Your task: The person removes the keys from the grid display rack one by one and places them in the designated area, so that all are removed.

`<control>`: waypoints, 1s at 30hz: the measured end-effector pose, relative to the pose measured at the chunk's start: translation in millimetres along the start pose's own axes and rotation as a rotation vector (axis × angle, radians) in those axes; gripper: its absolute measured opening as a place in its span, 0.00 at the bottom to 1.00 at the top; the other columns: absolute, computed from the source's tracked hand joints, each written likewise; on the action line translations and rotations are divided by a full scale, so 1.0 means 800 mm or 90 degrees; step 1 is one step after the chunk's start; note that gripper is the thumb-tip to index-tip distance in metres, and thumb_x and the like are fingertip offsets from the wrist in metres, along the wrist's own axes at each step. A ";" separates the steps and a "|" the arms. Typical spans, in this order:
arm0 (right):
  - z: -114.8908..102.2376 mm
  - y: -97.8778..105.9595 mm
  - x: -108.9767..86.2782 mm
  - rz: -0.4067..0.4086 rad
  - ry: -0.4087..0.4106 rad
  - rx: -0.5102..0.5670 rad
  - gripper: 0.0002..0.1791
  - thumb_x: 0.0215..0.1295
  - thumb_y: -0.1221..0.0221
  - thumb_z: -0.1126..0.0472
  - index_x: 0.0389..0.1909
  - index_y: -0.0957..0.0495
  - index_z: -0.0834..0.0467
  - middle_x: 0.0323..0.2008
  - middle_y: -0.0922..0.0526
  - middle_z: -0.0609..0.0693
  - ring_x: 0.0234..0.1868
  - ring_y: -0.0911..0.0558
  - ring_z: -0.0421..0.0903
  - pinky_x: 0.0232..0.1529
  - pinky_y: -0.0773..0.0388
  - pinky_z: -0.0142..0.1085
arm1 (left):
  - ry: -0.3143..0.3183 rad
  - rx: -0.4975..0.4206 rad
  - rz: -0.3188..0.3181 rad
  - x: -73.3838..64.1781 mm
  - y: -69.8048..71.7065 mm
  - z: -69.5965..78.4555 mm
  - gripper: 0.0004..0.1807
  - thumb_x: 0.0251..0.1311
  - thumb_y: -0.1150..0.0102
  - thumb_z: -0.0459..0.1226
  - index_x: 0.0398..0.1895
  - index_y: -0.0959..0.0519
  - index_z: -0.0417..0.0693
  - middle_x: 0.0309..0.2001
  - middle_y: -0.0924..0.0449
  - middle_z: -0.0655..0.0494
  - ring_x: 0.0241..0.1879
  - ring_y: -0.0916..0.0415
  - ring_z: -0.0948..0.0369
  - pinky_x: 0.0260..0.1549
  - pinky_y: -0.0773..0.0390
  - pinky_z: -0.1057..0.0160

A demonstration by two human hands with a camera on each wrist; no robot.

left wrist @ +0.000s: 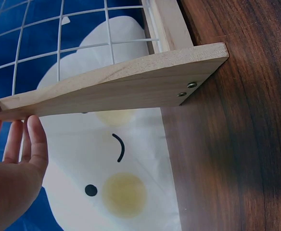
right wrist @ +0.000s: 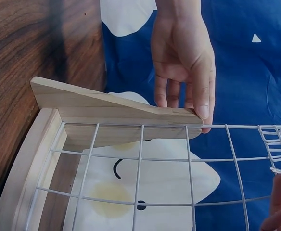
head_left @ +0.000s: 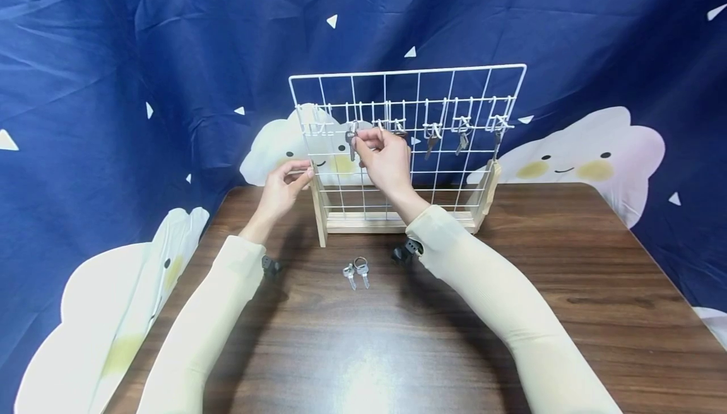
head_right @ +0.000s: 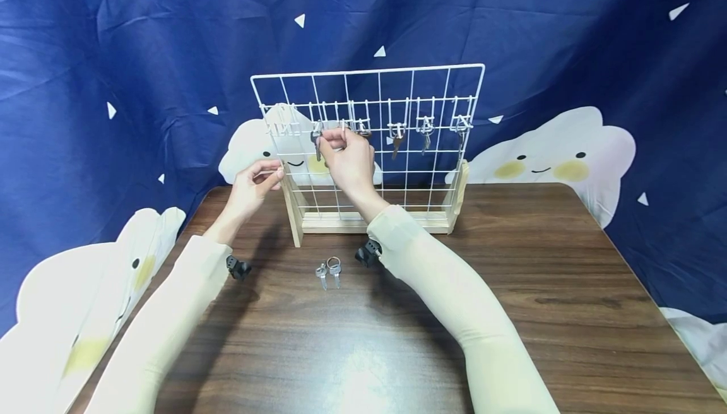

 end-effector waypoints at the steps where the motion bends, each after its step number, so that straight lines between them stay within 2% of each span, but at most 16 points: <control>1: 0.000 0.000 0.000 -0.002 -0.001 0.002 0.09 0.63 0.33 0.56 0.40 0.14 0.56 0.32 0.10 0.53 0.18 0.18 0.40 0.18 0.24 0.26 | 0.000 0.002 -0.001 0.000 0.000 -0.001 0.20 0.67 0.39 0.34 0.58 0.24 0.31 0.56 0.21 0.32 0.39 0.19 0.70 0.51 0.14 0.49; 4: -0.001 0.001 0.000 -0.007 -0.004 -0.004 0.09 0.63 0.33 0.55 0.40 0.13 0.56 0.31 0.10 0.53 0.18 0.18 0.40 0.18 0.24 0.26 | 0.001 0.004 -0.006 0.001 0.000 -0.001 0.20 0.67 0.40 0.32 0.59 0.25 0.29 0.57 0.22 0.30 0.40 0.19 0.68 0.52 0.14 0.47; 9: 0.000 0.001 0.000 -0.017 -0.008 -0.014 0.09 0.63 0.33 0.55 0.38 0.13 0.56 0.29 0.10 0.52 0.20 0.16 0.46 0.19 0.26 0.26 | 0.004 0.000 -0.011 0.001 0.000 -0.002 0.20 0.67 0.39 0.32 0.59 0.25 0.30 0.57 0.22 0.30 0.40 0.19 0.67 0.44 0.11 0.67; 10: -0.001 0.001 -0.001 -0.018 -0.008 -0.013 0.09 0.62 0.33 0.55 0.38 0.13 0.56 0.29 0.10 0.53 0.20 0.16 0.46 0.18 0.27 0.26 | 0.002 0.000 -0.011 0.000 0.000 -0.002 0.20 0.67 0.39 0.33 0.59 0.25 0.30 0.57 0.22 0.30 0.40 0.19 0.68 0.44 0.12 0.67; 12: -0.001 0.001 -0.002 -0.020 -0.005 -0.005 0.09 0.62 0.33 0.56 0.38 0.13 0.56 0.29 0.10 0.53 0.19 0.16 0.44 0.16 0.28 0.26 | -0.002 0.002 -0.007 0.000 0.000 -0.003 0.21 0.67 0.38 0.35 0.58 0.24 0.32 0.56 0.21 0.31 0.39 0.19 0.69 0.46 0.11 0.63; 15: -0.001 0.002 -0.004 -0.021 -0.003 0.011 0.08 0.62 0.33 0.56 0.37 0.13 0.57 0.29 0.10 0.53 0.18 0.18 0.40 0.14 0.29 0.26 | -0.011 0.008 -0.002 -0.001 0.001 -0.001 0.21 0.66 0.37 0.36 0.58 0.23 0.33 0.55 0.20 0.33 0.39 0.19 0.71 0.50 0.13 0.50; 17: -0.002 0.002 -0.005 -0.020 -0.002 0.021 0.08 0.62 0.33 0.56 0.37 0.13 0.57 0.29 0.10 0.54 0.18 0.18 0.42 0.14 0.30 0.26 | -0.014 0.011 0.000 -0.002 0.001 -0.001 0.21 0.66 0.37 0.37 0.57 0.23 0.33 0.55 0.20 0.33 0.39 0.19 0.71 0.52 0.15 0.45; 19: -0.002 0.003 -0.007 -0.019 0.000 0.029 0.08 0.61 0.32 0.56 0.37 0.14 0.57 0.28 0.10 0.55 0.20 0.17 0.47 0.13 0.30 0.26 | -0.014 0.010 0.001 -0.002 0.000 -0.001 0.21 0.66 0.37 0.37 0.57 0.23 0.33 0.54 0.20 0.33 0.39 0.19 0.71 0.52 0.15 0.44; 22: -0.004 0.004 -0.011 -0.019 0.005 0.036 0.08 0.62 0.32 0.56 0.36 0.14 0.56 0.28 0.11 0.55 0.22 0.16 0.52 0.12 0.31 0.27 | -0.008 0.010 0.002 -0.002 0.000 -0.001 0.20 0.66 0.37 0.37 0.57 0.23 0.34 0.55 0.20 0.34 0.38 0.19 0.70 0.49 0.12 0.52; 27: -0.007 0.008 -0.017 -0.024 0.012 0.048 0.07 0.62 0.33 0.56 0.36 0.14 0.56 0.25 0.12 0.52 0.24 0.16 0.56 0.13 0.32 0.27 | 0.001 -0.002 -0.001 0.000 0.001 -0.003 0.21 0.66 0.38 0.35 0.59 0.24 0.33 0.57 0.21 0.33 0.40 0.19 0.67 0.42 0.13 0.72; 30: -0.008 0.010 -0.019 -0.027 0.012 0.061 0.08 0.62 0.33 0.56 0.37 0.14 0.57 0.26 0.11 0.52 0.25 0.16 0.60 0.14 0.31 0.26 | 0.006 -0.006 -0.006 0.001 0.001 -0.003 0.21 0.67 0.39 0.34 0.59 0.24 0.32 0.57 0.22 0.31 0.41 0.19 0.66 0.41 0.14 0.75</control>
Point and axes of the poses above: each hand's wrist, its own x-axis towards the middle knuckle, its own y-axis out of the back of the hand, z = x × y, the point moved 4 cm from there along x, towards the middle knuckle
